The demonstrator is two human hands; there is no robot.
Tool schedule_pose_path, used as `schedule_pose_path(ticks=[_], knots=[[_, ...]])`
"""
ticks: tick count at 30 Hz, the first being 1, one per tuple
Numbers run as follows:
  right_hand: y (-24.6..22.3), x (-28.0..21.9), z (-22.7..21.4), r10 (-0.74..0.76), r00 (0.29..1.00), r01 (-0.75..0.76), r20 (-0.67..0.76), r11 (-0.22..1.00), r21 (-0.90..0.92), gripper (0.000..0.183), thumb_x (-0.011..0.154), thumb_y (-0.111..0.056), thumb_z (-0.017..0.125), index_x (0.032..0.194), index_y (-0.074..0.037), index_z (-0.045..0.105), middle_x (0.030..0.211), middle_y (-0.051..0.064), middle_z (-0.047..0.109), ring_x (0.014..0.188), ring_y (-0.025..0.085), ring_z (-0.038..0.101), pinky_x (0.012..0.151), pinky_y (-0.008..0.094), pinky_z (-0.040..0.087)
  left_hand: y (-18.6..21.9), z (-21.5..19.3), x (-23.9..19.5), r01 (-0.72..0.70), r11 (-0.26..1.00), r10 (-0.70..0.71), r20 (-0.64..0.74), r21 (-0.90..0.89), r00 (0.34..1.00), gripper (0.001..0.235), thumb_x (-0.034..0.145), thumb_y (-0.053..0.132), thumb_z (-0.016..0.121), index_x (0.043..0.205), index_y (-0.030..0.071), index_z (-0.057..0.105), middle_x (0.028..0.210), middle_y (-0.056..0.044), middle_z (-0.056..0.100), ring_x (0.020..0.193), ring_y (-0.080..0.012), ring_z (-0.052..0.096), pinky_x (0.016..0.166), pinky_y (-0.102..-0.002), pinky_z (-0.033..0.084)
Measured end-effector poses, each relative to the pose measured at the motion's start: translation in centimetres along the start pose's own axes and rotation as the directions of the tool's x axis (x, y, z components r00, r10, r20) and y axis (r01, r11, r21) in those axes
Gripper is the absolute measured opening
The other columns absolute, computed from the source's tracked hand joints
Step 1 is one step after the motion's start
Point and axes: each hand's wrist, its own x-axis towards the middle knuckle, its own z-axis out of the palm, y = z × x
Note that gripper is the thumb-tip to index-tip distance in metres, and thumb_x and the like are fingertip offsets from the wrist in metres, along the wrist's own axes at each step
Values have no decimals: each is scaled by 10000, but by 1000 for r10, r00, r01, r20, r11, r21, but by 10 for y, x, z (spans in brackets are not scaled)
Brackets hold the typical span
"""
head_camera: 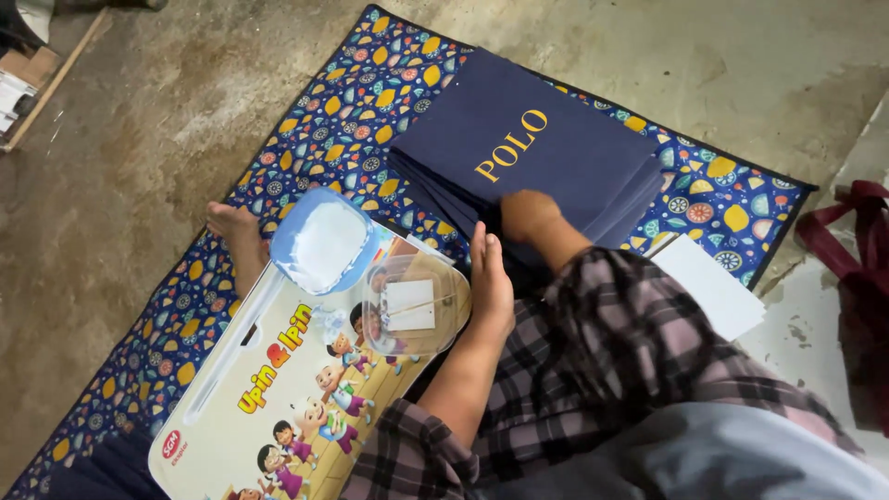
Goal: The person sits on a patterned mat and assembles a dark blue paper shopping bag with gold 'POLO' lettering. They apply white adhesive from a small container to the inner flaps, fold the sides, and press the seams to form the bag. The person repeats this process on a second bag.
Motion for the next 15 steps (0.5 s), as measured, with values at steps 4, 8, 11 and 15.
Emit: schedule_pose_path(ticks=[4, 8, 11, 15], knots=[[14, -45, -83, 60, 992, -54, -110, 997, 61, 338, 979, -170, 494, 1080, -78, 803, 973, 164, 802, 976, 360, 771, 750, 499, 633, -17, -3, 6, -10, 1000, 10, 12, -4, 1000, 636, 1058, 495, 495, 1610, 204, 370, 1631, -297, 305, 1536, -430, 240, 1279, -524, 199], [38, -72, -104, 125, 970, -90, -207, 981, 172, 355, 988, -253, 512, 1215, -181, 774, 1010, 151, 799, 996, 369, 763, 769, 514, 638, -19, 0, -8, -39, 998, 42, 49, -59, 998, 626, 1060, 437, 532, 1582, 116, 406, 1580, -345, 358, 1503, -469, 292, 1254, -559, 232], [32, -95, -127, 136, 965, -72, -225, 960, 271, 326, 961, -297, 592, 1184, -164, 790, 1032, 171, 795, 1040, 409, 736, 825, 527, 614, -34, 7, 5, -22, 997, 30, 106, -76, 994, 633, 1059, 449, 545, 1584, 126, 401, 1592, -319, 356, 1507, -449, 299, 1252, -548, 234], [31, -93, -118, 165, 972, -84, -166, 908, 410, 336, 939, -387, 643, 1109, -150, 810, 1060, 211, 780, 1112, 463, 685, 913, 568, 561, -35, 14, 10, -18, 992, 34, 127, -125, 991, 660, 1057, 437, 571, 1594, 109, 372, 1609, -324, 320, 1512, -448, 282, 1246, -554, 233]])
